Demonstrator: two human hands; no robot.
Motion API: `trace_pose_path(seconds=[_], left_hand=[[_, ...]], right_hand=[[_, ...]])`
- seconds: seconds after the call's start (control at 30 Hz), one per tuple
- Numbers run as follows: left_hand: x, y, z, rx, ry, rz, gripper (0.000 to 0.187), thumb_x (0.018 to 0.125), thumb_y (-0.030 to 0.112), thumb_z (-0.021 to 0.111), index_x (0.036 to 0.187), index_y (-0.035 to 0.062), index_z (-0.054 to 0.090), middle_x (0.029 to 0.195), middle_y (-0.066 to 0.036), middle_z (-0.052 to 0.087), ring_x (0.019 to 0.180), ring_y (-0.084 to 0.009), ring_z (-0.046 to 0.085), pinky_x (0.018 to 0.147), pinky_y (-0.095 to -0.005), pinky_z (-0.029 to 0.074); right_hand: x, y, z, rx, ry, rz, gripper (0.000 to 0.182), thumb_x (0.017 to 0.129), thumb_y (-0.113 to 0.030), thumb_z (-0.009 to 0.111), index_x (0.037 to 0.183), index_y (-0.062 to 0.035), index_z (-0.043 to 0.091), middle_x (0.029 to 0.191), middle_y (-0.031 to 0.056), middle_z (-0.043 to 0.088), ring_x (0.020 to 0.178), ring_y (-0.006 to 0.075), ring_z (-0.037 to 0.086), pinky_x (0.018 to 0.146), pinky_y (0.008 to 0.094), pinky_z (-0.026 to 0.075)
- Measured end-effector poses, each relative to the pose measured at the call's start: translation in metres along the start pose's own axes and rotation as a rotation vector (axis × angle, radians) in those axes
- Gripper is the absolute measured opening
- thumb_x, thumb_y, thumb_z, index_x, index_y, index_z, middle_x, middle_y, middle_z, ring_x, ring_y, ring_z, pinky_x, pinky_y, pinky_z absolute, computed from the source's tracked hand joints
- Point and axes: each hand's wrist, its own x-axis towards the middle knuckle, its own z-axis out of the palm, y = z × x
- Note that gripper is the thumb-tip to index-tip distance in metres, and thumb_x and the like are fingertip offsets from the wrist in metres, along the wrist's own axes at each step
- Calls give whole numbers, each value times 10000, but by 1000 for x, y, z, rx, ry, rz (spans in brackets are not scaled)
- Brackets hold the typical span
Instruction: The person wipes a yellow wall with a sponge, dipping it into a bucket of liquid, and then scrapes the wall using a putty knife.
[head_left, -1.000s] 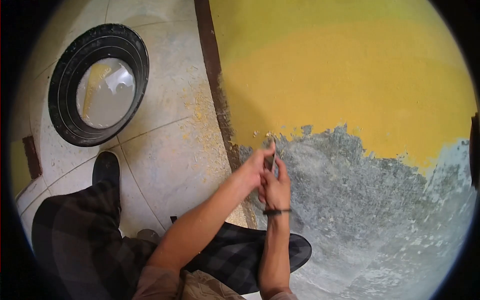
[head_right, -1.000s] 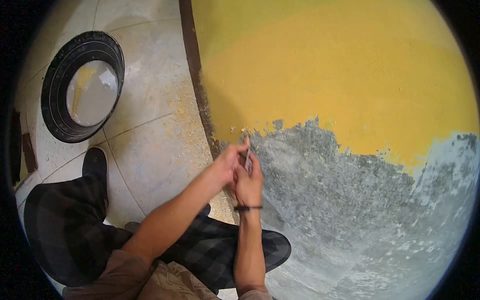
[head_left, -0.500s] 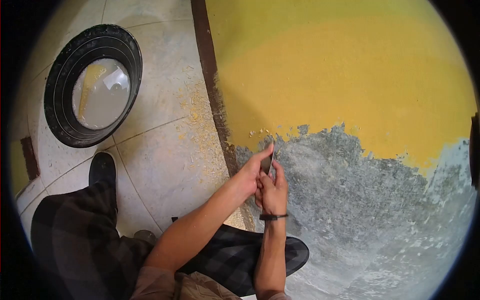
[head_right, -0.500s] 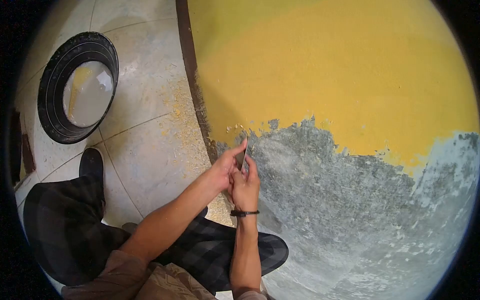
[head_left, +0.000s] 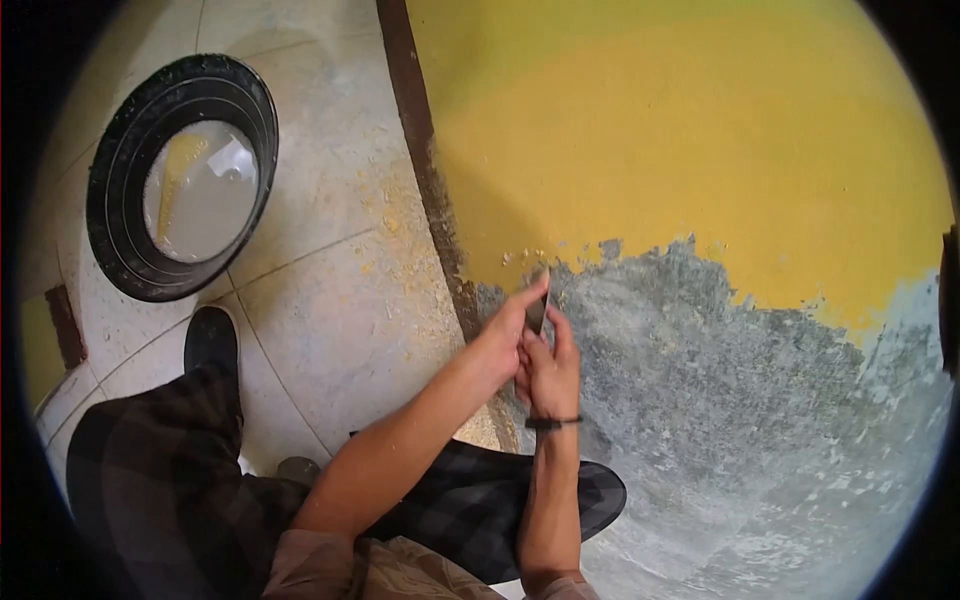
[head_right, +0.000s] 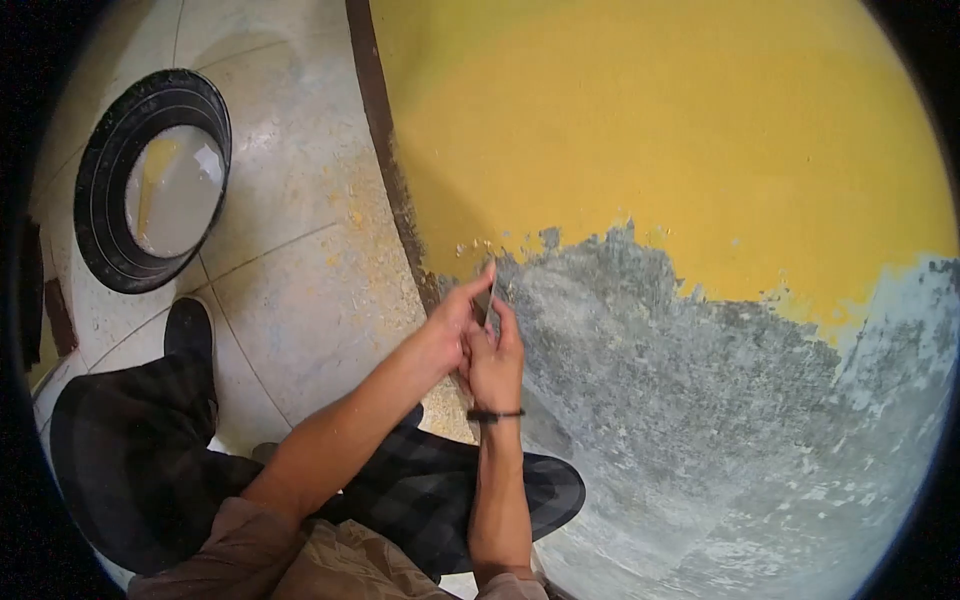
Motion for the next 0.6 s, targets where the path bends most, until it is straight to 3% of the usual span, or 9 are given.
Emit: trace_pose_path(seconds=[0.13,0.2,0.23,0.33,0.4,0.47,0.5,0.53,0.6], left_hand=[[1,-7,10,-15,30,171,510,694,623,673,693,155,470,582,-24,459,413,-150,384,368,-286,296],[13,5,-8,-3,-33,-2,522,671,629,688,693,154,472,629,-28,462,467,-165,415,395,-316,302],[6,7,-4,-9,-1,11,493,706,605,672,726,147,489,619,-32,459,451,-161,409,396,-303,318],[-5,-15,5,25,18,36,458,746,579,650,748,144,508,610,-46,459,460,-164,416,405,-301,339],[-3,-10,10,49,1,60,452,751,579,644,736,148,510,611,-56,461,485,-171,429,414,-311,345],[-4,-10,13,-12,-3,138,435,755,575,643,743,159,516,652,-70,476,523,-178,437,432,-326,352],[-5,2,4,11,-30,-69,424,752,564,654,792,166,513,692,-54,491,514,-160,423,434,-311,349],[11,4,-4,-2,-49,-40,438,747,565,659,824,160,513,714,-48,499,515,-145,422,435,-304,347],[14,1,-5,32,-4,100,441,746,571,657,816,160,515,697,-36,499,508,-130,443,434,-279,352]], right_hand=[[0,7,2,14,116,21,442,870,-46,507,1292,-53,374,657,14,524,424,50,396,339,213,255],[22,25,4,-165,93,-313,444,868,-46,507,1291,-40,372,667,14,519,428,48,392,342,214,260],[6,-15,13,-42,62,29,434,869,-53,508,1285,-30,387,704,21,533,492,49,436,389,204,316],[-7,10,-3,-179,91,-140,423,868,-61,505,1275,-19,401,710,20,532,531,57,455,419,203,346],[-13,-6,5,-63,141,-144,420,864,-71,503,1271,-29,411,679,10,514,525,61,445,414,211,343],[-13,-9,2,-204,154,-51,428,844,-28,503,1259,32,421,946,103,571,803,114,544,717,259,476],[1,3,0,-187,99,-136,428,864,-82,503,1277,-35,400,637,0,494,481,57,420,381,213,309],[5,-6,7,-102,84,-51,436,868,-90,505,1282,-31,382,636,5,501,464,52,417,378,206,302],[8,11,0,-169,62,-136,443,872,-92,505,1290,-42,368,625,6,496,433,51,404,359,208,283]])
